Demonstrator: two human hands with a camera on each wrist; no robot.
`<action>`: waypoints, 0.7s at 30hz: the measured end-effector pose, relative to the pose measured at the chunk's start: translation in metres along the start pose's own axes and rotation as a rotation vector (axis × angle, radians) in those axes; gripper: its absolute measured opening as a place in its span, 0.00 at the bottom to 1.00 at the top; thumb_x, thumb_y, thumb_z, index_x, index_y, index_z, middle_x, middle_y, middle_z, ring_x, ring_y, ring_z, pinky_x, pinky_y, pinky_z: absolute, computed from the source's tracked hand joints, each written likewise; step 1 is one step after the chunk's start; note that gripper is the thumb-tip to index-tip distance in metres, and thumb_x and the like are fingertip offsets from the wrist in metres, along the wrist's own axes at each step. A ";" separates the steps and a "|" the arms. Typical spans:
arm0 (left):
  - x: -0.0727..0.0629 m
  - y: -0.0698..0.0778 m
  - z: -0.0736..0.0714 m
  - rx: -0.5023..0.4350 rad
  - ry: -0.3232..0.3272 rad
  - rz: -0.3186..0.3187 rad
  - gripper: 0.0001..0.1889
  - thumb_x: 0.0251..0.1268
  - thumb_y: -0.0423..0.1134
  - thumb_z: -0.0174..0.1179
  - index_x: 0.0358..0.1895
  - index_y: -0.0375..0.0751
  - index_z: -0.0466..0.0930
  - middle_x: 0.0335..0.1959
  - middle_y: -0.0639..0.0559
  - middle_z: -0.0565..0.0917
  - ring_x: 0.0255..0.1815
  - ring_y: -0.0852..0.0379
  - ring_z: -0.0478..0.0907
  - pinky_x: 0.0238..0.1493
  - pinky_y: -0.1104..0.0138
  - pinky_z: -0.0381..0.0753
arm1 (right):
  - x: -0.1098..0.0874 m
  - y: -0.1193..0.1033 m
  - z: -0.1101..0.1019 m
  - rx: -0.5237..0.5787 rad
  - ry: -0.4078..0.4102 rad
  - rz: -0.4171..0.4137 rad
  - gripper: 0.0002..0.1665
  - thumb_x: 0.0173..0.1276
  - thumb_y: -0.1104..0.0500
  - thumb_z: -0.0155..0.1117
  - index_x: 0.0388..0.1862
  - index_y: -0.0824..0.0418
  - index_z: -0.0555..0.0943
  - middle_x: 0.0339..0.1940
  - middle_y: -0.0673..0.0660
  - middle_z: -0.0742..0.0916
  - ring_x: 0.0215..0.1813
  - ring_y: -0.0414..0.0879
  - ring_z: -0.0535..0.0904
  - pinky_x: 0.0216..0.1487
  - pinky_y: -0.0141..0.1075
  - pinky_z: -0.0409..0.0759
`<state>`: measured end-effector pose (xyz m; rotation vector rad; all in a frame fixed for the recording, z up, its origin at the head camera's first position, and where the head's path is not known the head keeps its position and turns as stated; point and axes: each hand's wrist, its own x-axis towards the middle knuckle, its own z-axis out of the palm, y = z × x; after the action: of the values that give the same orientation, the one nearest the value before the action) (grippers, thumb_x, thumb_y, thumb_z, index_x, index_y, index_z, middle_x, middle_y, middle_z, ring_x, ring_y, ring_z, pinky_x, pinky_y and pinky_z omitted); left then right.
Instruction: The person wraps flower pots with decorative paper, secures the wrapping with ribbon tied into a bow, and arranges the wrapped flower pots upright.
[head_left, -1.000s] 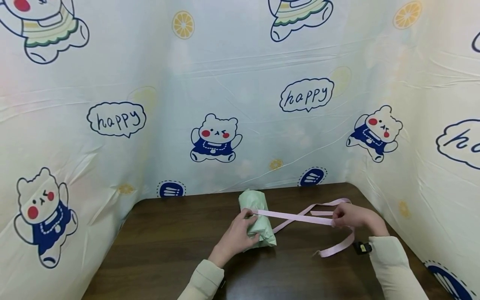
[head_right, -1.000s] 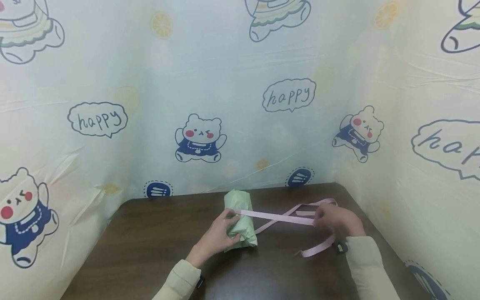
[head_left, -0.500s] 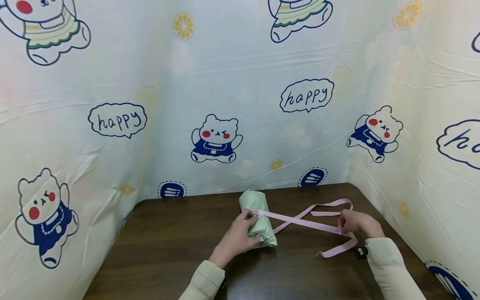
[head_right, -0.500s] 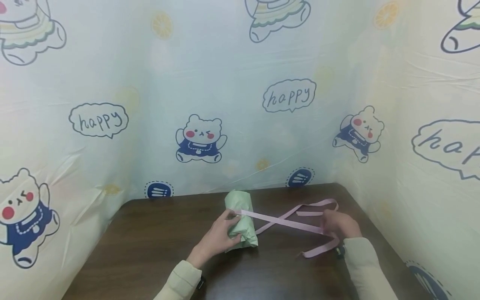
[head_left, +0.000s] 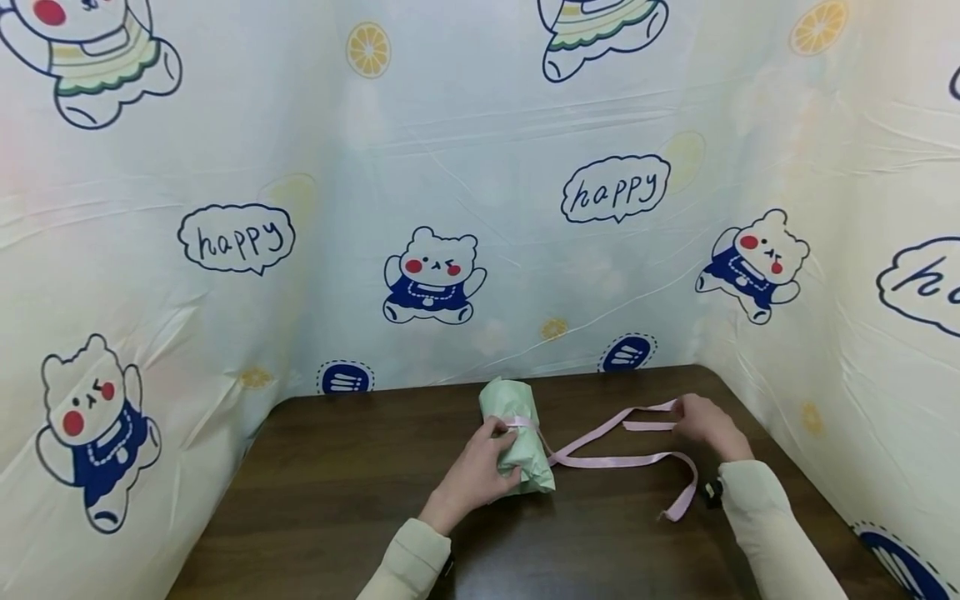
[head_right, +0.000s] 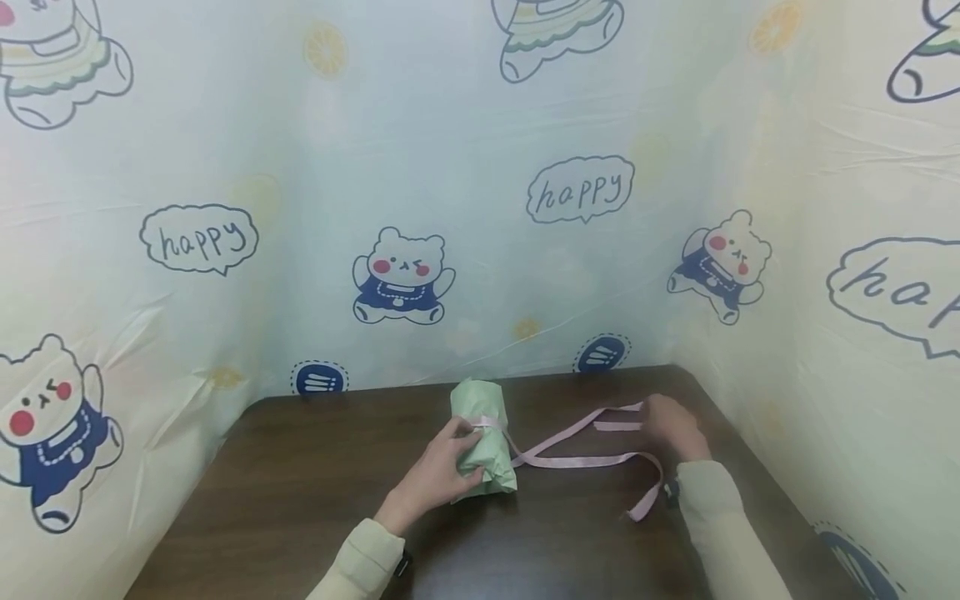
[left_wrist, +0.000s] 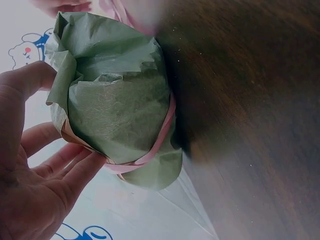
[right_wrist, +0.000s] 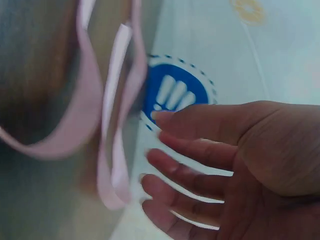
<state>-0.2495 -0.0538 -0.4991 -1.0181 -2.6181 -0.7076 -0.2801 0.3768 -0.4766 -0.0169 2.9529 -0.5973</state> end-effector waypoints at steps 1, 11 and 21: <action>0.000 0.000 0.000 -0.004 0.000 -0.001 0.29 0.61 0.42 0.70 0.65 0.32 0.79 0.58 0.45 0.74 0.53 0.55 0.76 0.53 0.65 0.81 | 0.005 -0.001 0.004 -0.001 0.009 0.016 0.17 0.57 0.65 0.67 0.45 0.72 0.82 0.39 0.64 0.85 0.37 0.54 0.77 0.39 0.51 0.79; 0.000 -0.001 0.001 -0.046 -0.028 -0.018 0.30 0.63 0.42 0.69 0.66 0.33 0.78 0.59 0.46 0.73 0.49 0.56 0.77 0.47 0.67 0.80 | 0.030 -0.006 0.030 -0.023 -0.020 0.003 0.05 0.54 0.68 0.72 0.25 0.63 0.82 0.25 0.54 0.82 0.29 0.48 0.76 0.34 0.48 0.76; 0.000 0.001 0.000 -0.022 -0.029 -0.028 0.29 0.63 0.42 0.69 0.66 0.34 0.78 0.59 0.46 0.73 0.51 0.55 0.76 0.49 0.67 0.80 | 0.033 -0.041 0.019 0.073 0.012 -0.063 0.08 0.62 0.65 0.68 0.23 0.63 0.82 0.23 0.54 0.81 0.26 0.47 0.74 0.28 0.38 0.73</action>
<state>-0.2488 -0.0530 -0.4986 -1.0072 -2.6604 -0.7354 -0.3106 0.3309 -0.4822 -0.0999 2.9495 -0.7161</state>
